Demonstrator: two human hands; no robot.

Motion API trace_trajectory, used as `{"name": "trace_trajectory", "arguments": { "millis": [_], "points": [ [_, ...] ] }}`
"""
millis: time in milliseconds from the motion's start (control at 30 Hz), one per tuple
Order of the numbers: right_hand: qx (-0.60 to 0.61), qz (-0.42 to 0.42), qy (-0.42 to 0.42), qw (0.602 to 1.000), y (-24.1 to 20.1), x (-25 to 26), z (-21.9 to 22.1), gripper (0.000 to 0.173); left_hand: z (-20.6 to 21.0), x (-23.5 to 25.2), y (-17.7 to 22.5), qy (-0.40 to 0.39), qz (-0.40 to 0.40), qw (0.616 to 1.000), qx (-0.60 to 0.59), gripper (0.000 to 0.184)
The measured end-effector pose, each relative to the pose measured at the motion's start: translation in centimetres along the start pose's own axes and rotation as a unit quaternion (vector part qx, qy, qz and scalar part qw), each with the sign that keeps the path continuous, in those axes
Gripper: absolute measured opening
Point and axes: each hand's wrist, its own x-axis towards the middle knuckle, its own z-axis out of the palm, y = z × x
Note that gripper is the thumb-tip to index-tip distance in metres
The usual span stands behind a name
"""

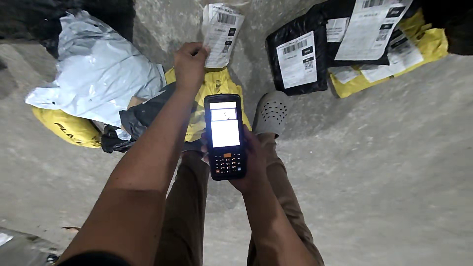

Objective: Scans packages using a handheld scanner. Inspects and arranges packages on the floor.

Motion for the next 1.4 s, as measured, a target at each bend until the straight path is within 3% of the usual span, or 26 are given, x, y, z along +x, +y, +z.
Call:
{"name": "trace_trajectory", "arguments": {
  "millis": [167,267,333,367,433,533,600,700,800,900,1033,1100,1167,1267,1400],
  "points": [
    [-0.009,-0.009,0.043,0.999,0.2,-0.1,-0.1,0.057,0.3,-1.5,2.0,-0.041,0.010,0.999,-0.007,0.022],
    [-0.036,-0.043,0.135,0.989,0.6,0.3,-0.3,0.054,0.0,-4.2,5.0,-0.176,0.055,0.968,-0.172,0.022],
    [-0.056,-0.058,0.192,0.978,0.9,0.4,-0.8,0.053,-2.9,-5.6,5.9,-0.238,0.069,0.947,-0.203,0.043],
    [-0.061,-0.059,0.217,0.973,1.0,0.3,-0.9,0.053,-5.4,-6.3,5.8,-0.234,0.065,0.958,-0.153,0.056],
    [-0.059,-0.055,0.235,0.969,1.0,0.3,-0.9,0.053,-11.5,-7.7,4.3,-0.196,0.037,0.977,0.071,0.072],
    [-0.062,-0.046,0.214,0.974,1.1,0.3,-0.5,0.053,-17.4,-10.2,-1.7,-0.174,-0.028,0.923,0.341,0.087],
    [-0.070,-0.042,0.194,0.978,1.2,0.1,-0.3,0.054,-18.3,-11.4,-5.5,-0.161,-0.049,0.908,0.384,0.076],
    [-0.073,-0.039,0.187,0.979,1.1,0.0,0.0,0.055,-17.9,-12.0,-6.0,-0.102,-0.033,0.940,0.324,0.039],
    [-0.069,-0.039,0.209,0.975,1.0,0.4,0.4,0.055,-18.0,-11.7,-2.4,-0.052,0.043,0.958,0.277,0.030],
    [-0.074,-0.032,0.214,0.974,0.9,0.5,0.6,0.056,-18.6,-13.2,3.7,-0.026,0.103,0.966,0.237,0.028],
    [-0.074,-0.041,0.210,0.974,0.9,0.7,0.2,0.055,-21.8,-14.9,8.2,-0.012,0.261,0.960,0.103,0.020],
    [-0.067,-0.046,0.224,0.971,1.1,0.9,0.4,0.055,-21.2,-14.3,9.9,-0.033,0.322,0.941,0.102,0.020],
    [-0.050,-0.044,0.233,0.970,1.2,1.1,0.7,0.055,-18.0,-12.2,10.6,-0.066,0.351,0.918,0.169,0.019],
    [-0.019,-0.029,0.241,0.970,1.1,1.3,1.7,0.056,-10.8,-6.6,7.1,-0.093,0.306,0.924,0.211,0.021],
    [0.030,-0.003,0.155,0.987,0.6,1.5,2.1,0.061,-2.6,-0.7,0.8,-0.165,0.215,0.925,0.265,0.023]
  ]
}}
